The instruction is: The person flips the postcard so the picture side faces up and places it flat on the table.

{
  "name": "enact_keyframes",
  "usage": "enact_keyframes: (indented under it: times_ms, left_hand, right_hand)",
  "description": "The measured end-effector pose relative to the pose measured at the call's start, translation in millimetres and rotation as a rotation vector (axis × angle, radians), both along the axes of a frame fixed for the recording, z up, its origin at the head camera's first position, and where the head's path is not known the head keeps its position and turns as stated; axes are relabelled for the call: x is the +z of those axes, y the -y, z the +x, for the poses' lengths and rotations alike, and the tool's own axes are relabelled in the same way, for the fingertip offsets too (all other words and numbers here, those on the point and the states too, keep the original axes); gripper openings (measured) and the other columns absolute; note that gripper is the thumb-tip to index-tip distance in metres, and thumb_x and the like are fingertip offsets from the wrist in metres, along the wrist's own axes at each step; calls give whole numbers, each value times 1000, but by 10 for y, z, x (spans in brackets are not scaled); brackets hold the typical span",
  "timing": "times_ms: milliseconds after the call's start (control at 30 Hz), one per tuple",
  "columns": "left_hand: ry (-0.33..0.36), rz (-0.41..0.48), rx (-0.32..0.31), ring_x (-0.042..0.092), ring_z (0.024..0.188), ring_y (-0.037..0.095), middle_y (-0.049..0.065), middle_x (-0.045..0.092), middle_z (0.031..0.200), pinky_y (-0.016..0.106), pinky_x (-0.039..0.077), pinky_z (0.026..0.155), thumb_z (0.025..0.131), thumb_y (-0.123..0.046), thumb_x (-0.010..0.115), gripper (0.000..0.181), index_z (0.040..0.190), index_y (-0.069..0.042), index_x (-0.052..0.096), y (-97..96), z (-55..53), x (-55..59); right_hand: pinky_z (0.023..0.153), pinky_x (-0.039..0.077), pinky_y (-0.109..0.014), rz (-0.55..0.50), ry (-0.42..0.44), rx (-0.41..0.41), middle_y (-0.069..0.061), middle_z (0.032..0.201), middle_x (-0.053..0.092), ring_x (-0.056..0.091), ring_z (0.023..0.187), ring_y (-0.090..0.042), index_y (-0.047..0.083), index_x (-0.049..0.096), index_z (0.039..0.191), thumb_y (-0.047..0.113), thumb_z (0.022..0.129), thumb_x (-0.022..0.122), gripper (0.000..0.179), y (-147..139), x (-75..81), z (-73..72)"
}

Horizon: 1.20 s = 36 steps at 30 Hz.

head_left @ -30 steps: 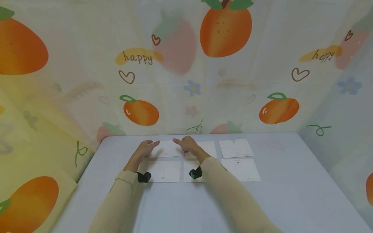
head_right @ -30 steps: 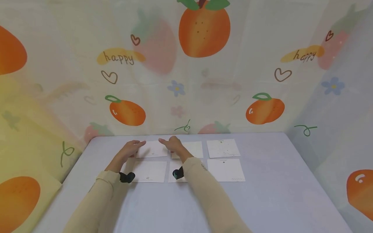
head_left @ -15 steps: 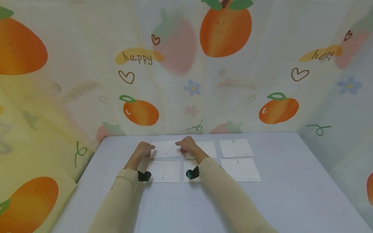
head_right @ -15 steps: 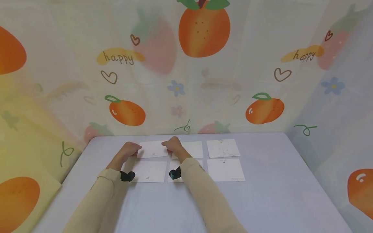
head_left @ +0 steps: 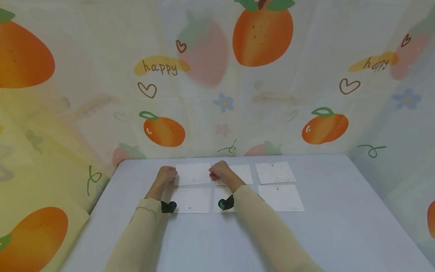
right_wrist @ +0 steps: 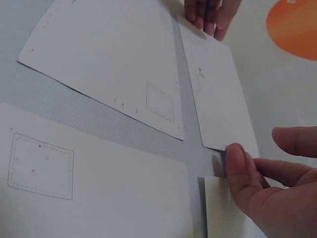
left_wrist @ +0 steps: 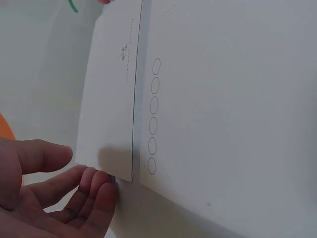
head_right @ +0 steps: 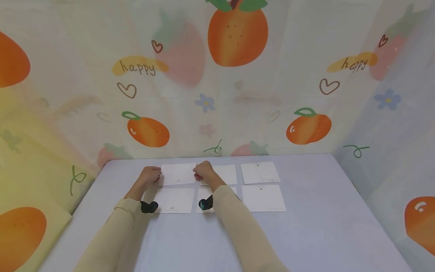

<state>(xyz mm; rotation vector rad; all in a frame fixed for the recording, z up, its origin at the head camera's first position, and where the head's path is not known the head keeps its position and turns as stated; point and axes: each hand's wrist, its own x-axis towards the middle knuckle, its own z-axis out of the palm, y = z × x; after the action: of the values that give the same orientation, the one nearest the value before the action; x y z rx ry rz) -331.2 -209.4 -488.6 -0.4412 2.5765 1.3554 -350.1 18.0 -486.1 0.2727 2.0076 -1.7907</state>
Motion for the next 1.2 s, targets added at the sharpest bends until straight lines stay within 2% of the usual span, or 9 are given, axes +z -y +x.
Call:
enact_keyframes:
  times_ms: [100, 233, 433, 600, 767, 867, 1067, 1200]
  left_hand:
    - [-17, 25, 33, 54, 107, 32, 28, 55, 130, 39, 49, 93, 94, -10, 47, 43, 132, 9, 52, 4, -2, -3]
    - [-54, 30, 46, 52, 110, 32, 27, 55, 131, 42, 47, 98, 96, -11, 47, 41, 131, 7, 54, 6, 5, 11]
    - [-101, 75, 91, 57, 104, 31, 25, 58, 127, 40, 50, 96, 97, -13, 47, 38, 129, 5, 57, -2, 37, 39]
    - [-148, 97, 129, 62, 97, 26, 24, 61, 124, 31, 55, 87, 98, -13, 49, 35, 125, 5, 61, 18, 55, 28]
    - [-181, 135, 159, 66, 84, 18, 25, 64, 118, 21, 55, 70, 97, -13, 54, 32, 121, 5, 63, 33, 69, 20]
    - [-207, 139, 172, 67, 82, 18, 24, 67, 114, 22, 56, 68, 97, -16, 57, 31, 118, 4, 66, 41, 77, 20]
    - [-272, 127, 194, 66, 87, 23, 22, 69, 109, 25, 58, 71, 96, -20, 61, 29, 113, 1, 69, 41, 117, 49]
    - [-283, 137, 202, 66, 86, 23, 22, 69, 108, 26, 58, 70, 95, -20, 61, 29, 113, 1, 70, 33, 141, 73]
  right_hand:
    - [63, 54, -20, -20, 4, -5, -8, 79, 56, 58, 65, -14, -13, 56, 115, -3, 91, 57, 26, -12, 0, -4]
    - [61, 52, -19, -10, 2, -20, -9, 82, 58, 58, 67, -14, -12, 57, 118, -1, 92, 57, 29, -28, -1, 2]
    - [63, 52, -21, -17, -23, -43, -16, 96, 65, 58, 69, -13, -8, 58, 124, 2, 92, 60, 34, -59, -7, 1]
    - [74, 55, -25, -60, -52, -8, -25, 116, 65, 61, 77, -15, -9, 56, 127, 1, 92, 60, 37, -94, 8, -2]
    - [89, 55, -34, -78, -75, 24, -26, 123, 63, 65, 94, -24, -9, 55, 129, 2, 94, 58, 38, -119, 19, 2]
    - [90, 55, -33, -62, -100, 23, -25, 122, 64, 66, 99, -27, -9, 56, 128, 3, 94, 58, 36, -127, 22, 8]
    - [82, 57, -28, -51, -146, -32, -21, 115, 69, 68, 91, -20, -6, 64, 120, 4, 92, 62, 30, -135, 24, 21]
    - [80, 58, -27, -57, -170, -52, -20, 114, 70, 69, 91, -20, -6, 66, 117, 5, 92, 64, 27, -151, 15, 39]
